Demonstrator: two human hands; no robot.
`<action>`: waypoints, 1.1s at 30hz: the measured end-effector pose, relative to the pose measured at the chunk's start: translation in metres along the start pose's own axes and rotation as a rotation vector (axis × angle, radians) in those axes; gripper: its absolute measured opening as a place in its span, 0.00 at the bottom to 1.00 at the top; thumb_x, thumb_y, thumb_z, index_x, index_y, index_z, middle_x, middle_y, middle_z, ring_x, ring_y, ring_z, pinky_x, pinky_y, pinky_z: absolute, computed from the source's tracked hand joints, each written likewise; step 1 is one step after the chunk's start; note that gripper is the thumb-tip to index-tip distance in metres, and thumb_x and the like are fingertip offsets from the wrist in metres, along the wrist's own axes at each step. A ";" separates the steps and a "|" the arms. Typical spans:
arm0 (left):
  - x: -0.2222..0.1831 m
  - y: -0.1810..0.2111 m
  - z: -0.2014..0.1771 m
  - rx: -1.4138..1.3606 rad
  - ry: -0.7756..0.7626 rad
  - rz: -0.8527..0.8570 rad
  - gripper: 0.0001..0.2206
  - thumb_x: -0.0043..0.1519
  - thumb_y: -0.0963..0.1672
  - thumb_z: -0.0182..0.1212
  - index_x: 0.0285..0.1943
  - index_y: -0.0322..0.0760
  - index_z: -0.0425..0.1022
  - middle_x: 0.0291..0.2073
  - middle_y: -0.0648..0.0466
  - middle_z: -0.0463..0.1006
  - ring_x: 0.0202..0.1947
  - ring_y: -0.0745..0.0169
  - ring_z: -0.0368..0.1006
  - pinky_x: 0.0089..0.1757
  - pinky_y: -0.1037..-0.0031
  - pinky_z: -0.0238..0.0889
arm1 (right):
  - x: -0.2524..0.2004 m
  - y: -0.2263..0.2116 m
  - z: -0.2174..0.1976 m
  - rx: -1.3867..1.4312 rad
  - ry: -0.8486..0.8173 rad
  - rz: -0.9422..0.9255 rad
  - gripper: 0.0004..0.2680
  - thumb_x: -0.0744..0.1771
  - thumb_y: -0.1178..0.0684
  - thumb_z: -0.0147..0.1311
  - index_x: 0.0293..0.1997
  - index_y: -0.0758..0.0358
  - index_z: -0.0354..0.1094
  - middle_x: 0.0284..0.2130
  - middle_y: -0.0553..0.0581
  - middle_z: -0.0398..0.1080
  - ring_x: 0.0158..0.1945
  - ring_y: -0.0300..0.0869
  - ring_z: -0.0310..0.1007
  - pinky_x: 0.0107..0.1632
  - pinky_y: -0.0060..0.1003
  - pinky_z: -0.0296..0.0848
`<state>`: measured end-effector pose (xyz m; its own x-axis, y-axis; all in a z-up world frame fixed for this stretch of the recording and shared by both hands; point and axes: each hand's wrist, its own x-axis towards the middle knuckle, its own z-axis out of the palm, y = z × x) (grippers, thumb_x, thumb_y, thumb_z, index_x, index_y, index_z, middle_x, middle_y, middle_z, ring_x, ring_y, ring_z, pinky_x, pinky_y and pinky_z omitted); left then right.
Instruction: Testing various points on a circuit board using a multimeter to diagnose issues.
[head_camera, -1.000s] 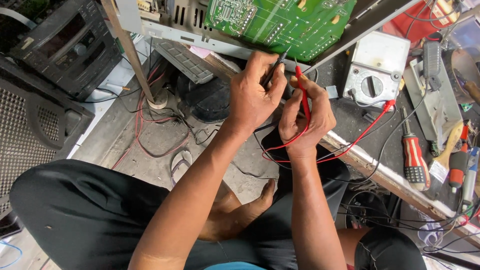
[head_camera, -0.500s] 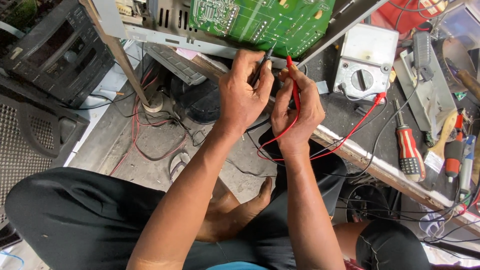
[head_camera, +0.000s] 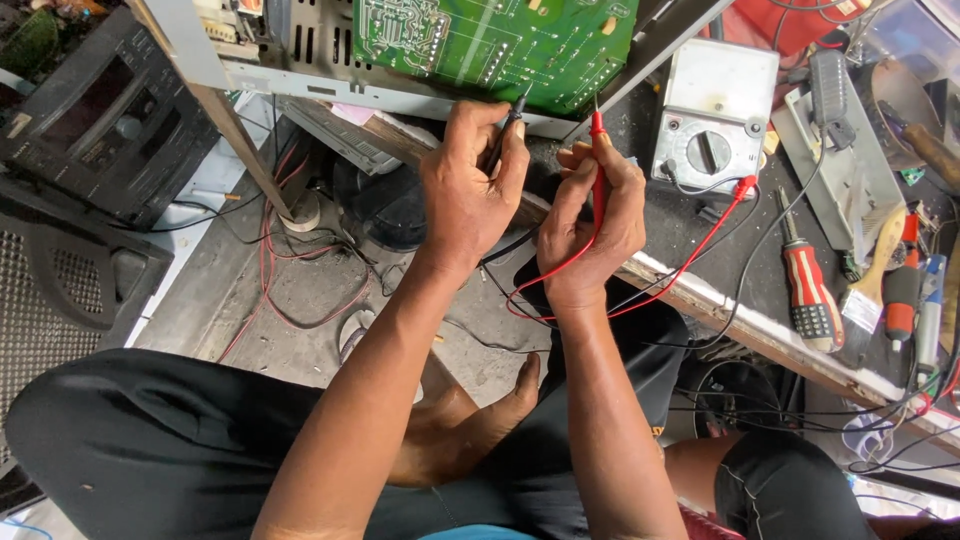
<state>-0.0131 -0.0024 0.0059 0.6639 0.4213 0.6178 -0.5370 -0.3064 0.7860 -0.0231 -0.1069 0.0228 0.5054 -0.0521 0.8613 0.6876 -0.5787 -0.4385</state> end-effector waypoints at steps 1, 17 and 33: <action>0.000 0.000 0.000 0.005 0.004 -0.003 0.04 0.69 0.42 0.58 0.48 0.40 0.67 0.19 0.62 0.65 0.20 0.71 0.59 0.30 0.75 0.60 | 0.001 -0.001 0.000 -0.019 0.002 -0.019 0.06 0.74 0.61 0.42 0.55 0.65 0.64 0.40 0.60 0.72 0.39 0.44 0.79 0.44 0.36 0.80; 0.002 -0.002 0.000 0.026 -0.047 -0.033 0.08 0.71 0.47 0.54 0.54 0.42 0.68 0.31 0.60 0.85 0.34 0.67 0.85 0.40 0.74 0.72 | -0.001 0.002 0.001 0.060 -0.041 0.042 0.06 0.74 0.60 0.43 0.56 0.66 0.64 0.43 0.63 0.73 0.42 0.45 0.82 0.50 0.36 0.80; 0.005 -0.008 0.002 0.046 -0.076 0.035 0.09 0.73 0.47 0.51 0.57 0.41 0.69 0.34 0.58 0.84 0.36 0.63 0.84 0.40 0.72 0.73 | -0.002 0.003 0.001 0.085 -0.039 0.054 0.06 0.74 0.60 0.43 0.56 0.66 0.64 0.44 0.64 0.72 0.42 0.46 0.82 0.51 0.37 0.80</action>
<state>-0.0046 0.0001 0.0028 0.6833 0.3442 0.6439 -0.5377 -0.3593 0.7627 -0.0212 -0.1080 0.0194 0.5617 -0.0483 0.8259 0.6997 -0.5049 -0.5054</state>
